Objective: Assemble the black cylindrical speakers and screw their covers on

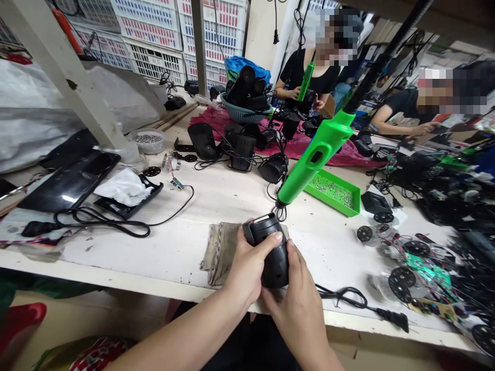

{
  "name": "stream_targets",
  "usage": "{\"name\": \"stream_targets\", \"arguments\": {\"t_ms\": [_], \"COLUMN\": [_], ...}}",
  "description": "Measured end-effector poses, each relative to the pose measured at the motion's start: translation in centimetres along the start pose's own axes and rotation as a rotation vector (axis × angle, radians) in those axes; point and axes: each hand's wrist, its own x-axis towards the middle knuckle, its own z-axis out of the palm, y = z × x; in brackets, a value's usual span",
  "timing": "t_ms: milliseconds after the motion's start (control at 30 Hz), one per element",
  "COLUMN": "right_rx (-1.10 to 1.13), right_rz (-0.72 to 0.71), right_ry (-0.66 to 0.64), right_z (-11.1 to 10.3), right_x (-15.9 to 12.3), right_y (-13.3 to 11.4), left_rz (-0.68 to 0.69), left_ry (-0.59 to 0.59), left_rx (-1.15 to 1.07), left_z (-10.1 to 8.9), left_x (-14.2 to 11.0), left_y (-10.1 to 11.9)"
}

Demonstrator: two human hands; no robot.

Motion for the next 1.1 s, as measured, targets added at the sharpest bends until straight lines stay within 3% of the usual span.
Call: {"name": "stream_targets", "arguments": {"t_ms": [300, 600, 767, 967, 1100], "right_rx": [0.071, 0.272, 0.236, 0.209, 0.202], "right_rz": [0.092, 0.279, 0.209, 0.135, 0.054], "right_ry": [0.034, -0.025, 0.015, 0.048, 0.029], "right_z": [0.5, 0.5, 0.6, -0.7, -2.5], "right_x": [-0.4, -1.2, -1.1, -0.2, 0.5], "right_y": [-0.2, -0.5, -0.1, -0.3, -0.8], "left_rz": [0.059, 0.02, 0.016, 0.023, 0.0], "left_ry": [0.009, 0.01, 0.022, -0.165, -0.076], "left_rx": [-0.003, -0.044, -0.056, -0.052, -0.027], "left_z": [0.4, -0.1, -0.4, -0.5, -0.7], "left_x": [-0.4, -0.7, -0.7, -2.9, -3.3], "left_y": [-0.5, -0.2, -0.3, -0.3, -0.2]}}
